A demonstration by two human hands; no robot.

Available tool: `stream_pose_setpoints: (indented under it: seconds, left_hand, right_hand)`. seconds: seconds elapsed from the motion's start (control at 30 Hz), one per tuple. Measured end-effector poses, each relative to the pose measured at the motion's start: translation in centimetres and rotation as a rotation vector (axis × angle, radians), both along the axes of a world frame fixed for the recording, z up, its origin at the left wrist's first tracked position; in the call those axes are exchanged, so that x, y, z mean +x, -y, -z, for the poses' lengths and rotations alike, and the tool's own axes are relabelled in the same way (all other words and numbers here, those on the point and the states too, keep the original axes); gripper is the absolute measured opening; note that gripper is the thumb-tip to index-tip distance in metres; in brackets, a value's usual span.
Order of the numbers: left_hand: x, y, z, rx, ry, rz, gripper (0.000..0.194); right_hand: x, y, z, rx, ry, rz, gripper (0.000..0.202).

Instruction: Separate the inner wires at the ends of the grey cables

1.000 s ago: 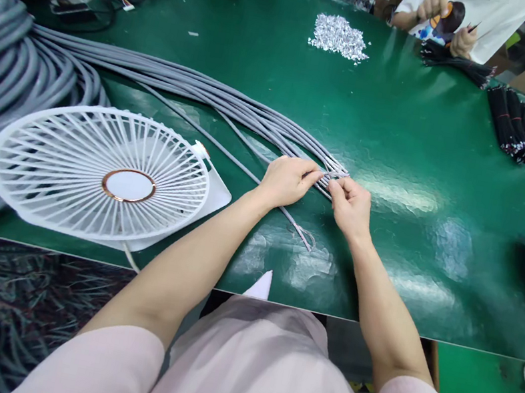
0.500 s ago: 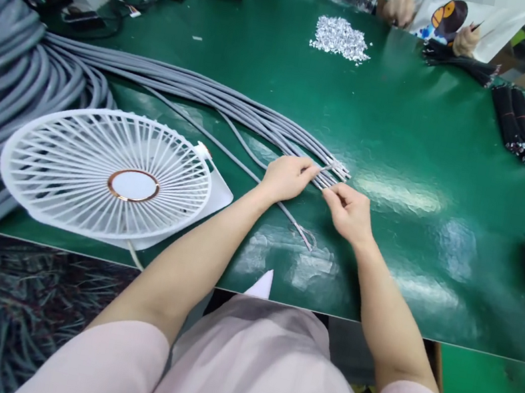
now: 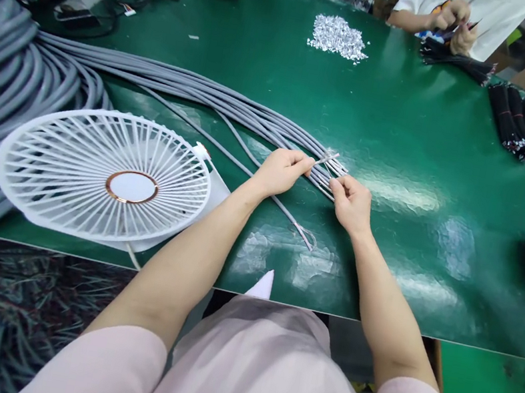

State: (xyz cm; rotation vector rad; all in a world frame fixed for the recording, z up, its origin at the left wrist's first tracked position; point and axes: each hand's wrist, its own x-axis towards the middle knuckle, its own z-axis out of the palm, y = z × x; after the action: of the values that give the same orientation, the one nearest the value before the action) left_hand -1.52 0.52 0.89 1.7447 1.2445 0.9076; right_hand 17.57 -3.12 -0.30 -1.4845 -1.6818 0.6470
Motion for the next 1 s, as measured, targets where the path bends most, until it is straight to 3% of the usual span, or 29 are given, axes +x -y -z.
stream_pose_setpoints:
  seconds: [0.3, 0.43, 0.53, 0.6, 0.77, 1.0]
  left_hand:
    - [0.3, -0.1, 0.6, 0.022, -0.117, 0.027, 0.041]
    - [0.9, 0.0, 1.7, 0.029, -0.299, 0.017, 0.04]
    - [1.0, 0.0, 2.0, 0.02, -0.271, 0.031, 0.035]
    - [0.7, -0.1, 1.8, -0.021, -0.209, 0.079, 0.038]
    - [0.3, 0.2, 0.8, -0.006, -0.17, 0.177, 0.039]
    - [1.3, 0.9, 0.5, 0.183, -0.268, 0.072, 0.026]
  right_hand:
    - [-0.3, -0.2, 0.3, 0.031, -0.077, -0.012, 0.031]
    - [-1.4, 0.5, -0.6, 0.06, -0.121, -0.093, 0.034]
    - [-1.2, 1.2, -1.5, 0.079, -0.092, -0.171, 0.033]
    - [-0.2, 1.4, -2.0, 0.119, -0.07, -0.124, 0.031]
    - [3.6, 1.2, -2.9, 0.144, 0.142, 0.025, 0.03]
    - [4.8, 2.0, -4.2, 0.105, 0.43, 0.003, 0.032]
